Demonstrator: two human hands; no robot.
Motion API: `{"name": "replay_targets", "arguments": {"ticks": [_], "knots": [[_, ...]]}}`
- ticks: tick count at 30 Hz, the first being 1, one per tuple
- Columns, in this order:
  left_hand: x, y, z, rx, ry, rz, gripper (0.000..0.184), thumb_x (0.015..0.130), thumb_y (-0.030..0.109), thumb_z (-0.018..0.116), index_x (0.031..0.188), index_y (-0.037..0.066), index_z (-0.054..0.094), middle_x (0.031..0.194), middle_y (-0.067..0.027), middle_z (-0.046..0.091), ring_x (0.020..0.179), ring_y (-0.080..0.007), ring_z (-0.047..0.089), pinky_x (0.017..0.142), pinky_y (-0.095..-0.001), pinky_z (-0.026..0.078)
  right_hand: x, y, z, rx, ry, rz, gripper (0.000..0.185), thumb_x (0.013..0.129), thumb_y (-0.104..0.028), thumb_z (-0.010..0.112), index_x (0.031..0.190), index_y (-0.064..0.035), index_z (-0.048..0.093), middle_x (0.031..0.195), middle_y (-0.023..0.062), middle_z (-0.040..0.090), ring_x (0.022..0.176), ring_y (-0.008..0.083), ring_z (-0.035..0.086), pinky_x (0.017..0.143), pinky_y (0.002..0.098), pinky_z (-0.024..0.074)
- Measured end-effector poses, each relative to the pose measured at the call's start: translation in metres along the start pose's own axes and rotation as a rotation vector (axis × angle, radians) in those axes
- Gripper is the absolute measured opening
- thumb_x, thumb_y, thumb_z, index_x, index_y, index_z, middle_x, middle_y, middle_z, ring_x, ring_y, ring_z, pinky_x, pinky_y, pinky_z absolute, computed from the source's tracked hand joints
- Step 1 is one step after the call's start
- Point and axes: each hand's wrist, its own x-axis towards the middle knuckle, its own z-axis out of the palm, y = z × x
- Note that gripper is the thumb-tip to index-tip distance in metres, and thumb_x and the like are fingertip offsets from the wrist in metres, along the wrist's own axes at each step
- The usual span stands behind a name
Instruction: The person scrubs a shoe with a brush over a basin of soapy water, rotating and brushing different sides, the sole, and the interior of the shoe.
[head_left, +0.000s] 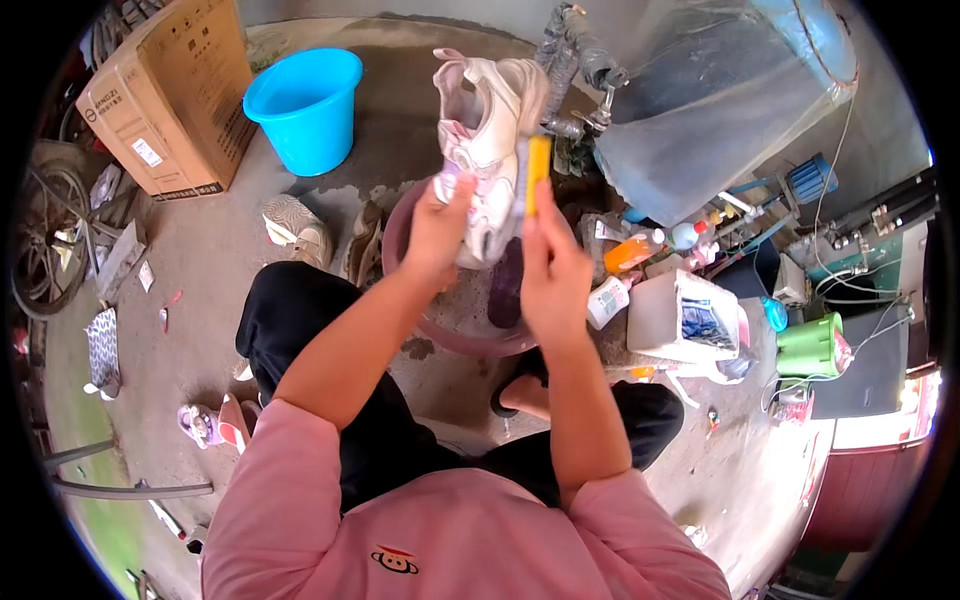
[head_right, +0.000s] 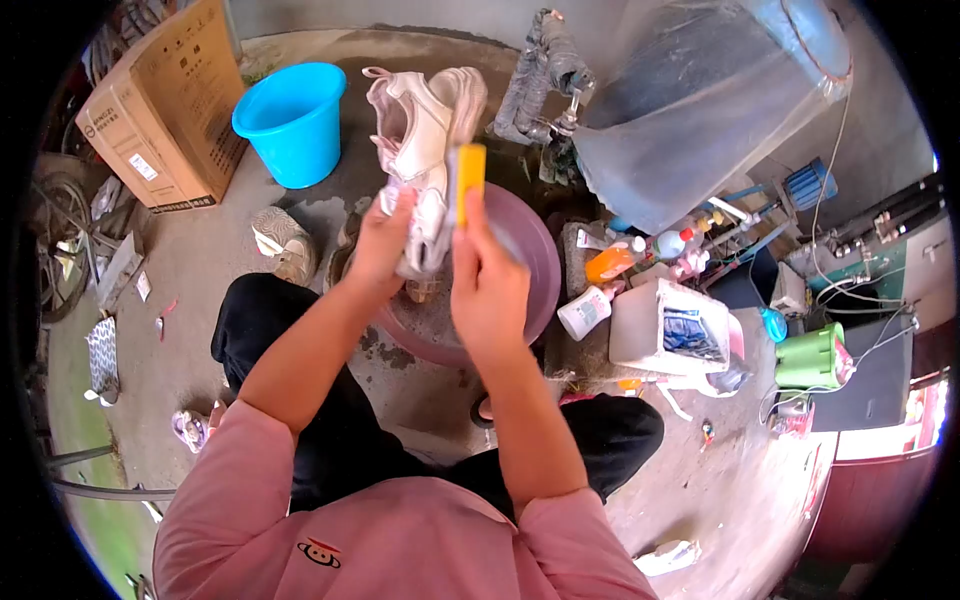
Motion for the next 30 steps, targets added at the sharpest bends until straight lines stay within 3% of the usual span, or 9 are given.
{"name": "replay_targets", "arguments": {"ticks": [4,8,10,13,15,20,21,27,30], "knots": [[0.013,0.016,-0.012,-0.149,0.007,-0.009,0.029,0.089,0.024,0.046,0.108,0.002,0.048,0.089,-0.0053,0.059,0.077,-0.0126,0.057,0.067,-0.0276,0.047,-0.028,0.000,0.012,0.095,-0.040,-0.092,0.036,0.083,-0.011,0.053,0.119,-0.0086,0.049,0.061,0.0179,0.049,0.045,0.0190,0.047,0.047,0.0287,0.0399],[0.002,0.004,-0.004,0.091,0.007,-0.061,0.032,0.090,0.027,0.045,0.109,0.002,0.049,0.092,-0.0050,0.058,0.078,-0.0121,0.056,0.069,-0.0269,0.046,0.013,0.001,0.006,0.015,-0.007,0.010,0.035,0.084,-0.011,0.052,0.119,-0.0100,0.050,0.061,0.0187,0.051,0.045,0.0224,0.049,0.046,0.0305,0.0392],[-0.003,0.000,0.002,-0.074,-0.026,-0.123,0.035,0.089,0.030,0.047,0.109,0.002,0.050,0.090,-0.0043,0.059,0.078,-0.0121,0.056,0.069,-0.0270,0.045,0.021,0.004,0.008,0.079,0.010,0.045,0.035,0.084,-0.011,0.052,0.119,-0.0077,0.049,0.062,0.0197,0.052,0.045,0.0238,0.049,0.046,0.0320,0.0390],[0.014,0.006,-0.011,-0.057,0.007,-0.110,0.033,0.089,0.031,0.047,0.107,0.004,0.051,0.088,-0.0042,0.059,0.076,-0.0124,0.056,0.066,-0.0282,0.046,-0.002,-0.004,0.003,-0.056,-0.036,-0.045,0.035,0.083,-0.010,0.052,0.118,-0.0051,0.049,0.070,0.0219,0.055,0.052,0.0263,0.055,0.050,0.0319,0.0423],[0.017,0.013,-0.017,-0.127,0.044,-0.095,0.031,0.089,0.031,0.046,0.105,0.006,0.051,0.087,-0.0050,0.058,0.074,-0.0137,0.057,0.063,-0.0298,0.048,-0.035,0.000,0.013,0.002,-0.093,-0.125,0.039,0.081,-0.007,0.054,0.119,-0.0044,0.048,0.078,0.0241,0.055,0.065,0.0278,0.061,0.060,0.0300,0.0463],[-0.003,0.002,-0.002,-0.037,0.003,-0.150,0.033,0.090,0.030,0.045,0.107,0.003,0.050,0.088,-0.0048,0.058,0.075,-0.0120,0.056,0.066,-0.0278,0.047,0.003,-0.001,0.009,-0.035,0.017,-0.047,0.036,0.084,-0.010,0.051,0.119,-0.0083,0.049,0.063,0.0196,0.053,0.047,0.0284,0.050,0.047,0.0323,0.0407],[-0.009,-0.005,0.004,-0.065,-0.035,-0.136,0.034,0.090,0.030,0.045,0.108,0.002,0.049,0.089,-0.0049,0.058,0.077,-0.0115,0.055,0.068,-0.0273,0.046,0.015,-0.002,0.004,-0.026,0.009,0.076,0.034,0.084,-0.009,0.051,0.118,-0.0076,0.050,0.066,0.0197,0.054,0.050,0.0274,0.052,0.048,0.0328,0.0407],[0.012,0.017,-0.009,-0.017,0.018,-0.107,0.031,0.090,0.029,0.045,0.105,0.002,0.050,0.088,-0.0067,0.060,0.072,-0.0137,0.058,0.064,-0.0283,0.048,-0.034,-0.002,0.008,-0.013,-0.058,-0.082,0.038,0.082,-0.009,0.053,0.120,-0.0078,0.049,0.071,0.0200,0.057,0.059,0.0280,0.058,0.057,0.0315,0.0462],[0.010,0.002,-0.010,-0.047,0.007,-0.123,0.032,0.090,0.030,0.043,0.107,0.004,0.048,0.090,-0.0066,0.059,0.076,-0.0151,0.058,0.065,-0.0299,0.049,-0.032,0.001,0.010,-0.038,-0.029,-0.087,0.038,0.082,-0.009,0.052,0.120,-0.0074,0.048,0.067,0.0198,0.056,0.054,0.0277,0.056,0.052,0.0329,0.0447]]}}
